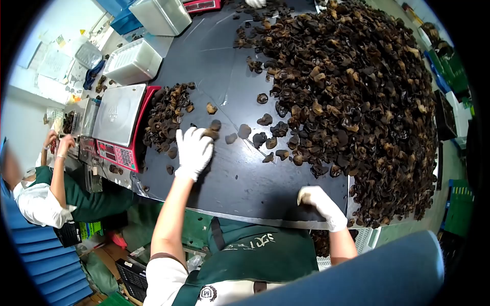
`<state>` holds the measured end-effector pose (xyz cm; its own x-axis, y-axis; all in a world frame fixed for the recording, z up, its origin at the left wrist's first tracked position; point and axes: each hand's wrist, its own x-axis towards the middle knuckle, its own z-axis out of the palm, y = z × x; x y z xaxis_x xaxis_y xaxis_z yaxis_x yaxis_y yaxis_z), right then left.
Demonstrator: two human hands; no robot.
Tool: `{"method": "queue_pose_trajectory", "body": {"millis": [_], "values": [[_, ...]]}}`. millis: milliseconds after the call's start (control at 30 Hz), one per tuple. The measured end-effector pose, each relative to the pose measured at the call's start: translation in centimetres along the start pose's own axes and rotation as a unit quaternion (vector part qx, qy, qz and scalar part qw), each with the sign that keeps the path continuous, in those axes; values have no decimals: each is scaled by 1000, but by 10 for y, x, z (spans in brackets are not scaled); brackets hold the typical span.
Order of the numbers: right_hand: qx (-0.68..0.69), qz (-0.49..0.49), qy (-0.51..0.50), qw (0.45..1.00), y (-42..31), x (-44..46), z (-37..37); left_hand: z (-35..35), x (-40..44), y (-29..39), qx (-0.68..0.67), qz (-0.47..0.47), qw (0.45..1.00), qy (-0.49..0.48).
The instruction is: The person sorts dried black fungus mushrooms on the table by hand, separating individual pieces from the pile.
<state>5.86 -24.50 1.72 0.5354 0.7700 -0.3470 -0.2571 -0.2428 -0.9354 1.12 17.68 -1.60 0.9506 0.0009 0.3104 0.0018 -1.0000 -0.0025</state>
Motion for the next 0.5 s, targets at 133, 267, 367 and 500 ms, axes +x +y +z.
{"method": "queue_pose_trajectory", "body": {"millis": [133, 267, 367, 500], "values": [[-169, 188, -256, 933, 20, -60, -18, -4, 6, -30, 22, -77, 994, 73], [-453, 304, -314, 777, -18, -85, -17, -46, 62, 42, -164, 46, 984, 51], [-384, 118, -115, 909, -33, -86, -16, -3, 78, 101, -225, 156, 962, -1], [-386, -12, -88, 918, -30, -68, -10, 27, 93, 157, -144, 152, 966, -152]]}}
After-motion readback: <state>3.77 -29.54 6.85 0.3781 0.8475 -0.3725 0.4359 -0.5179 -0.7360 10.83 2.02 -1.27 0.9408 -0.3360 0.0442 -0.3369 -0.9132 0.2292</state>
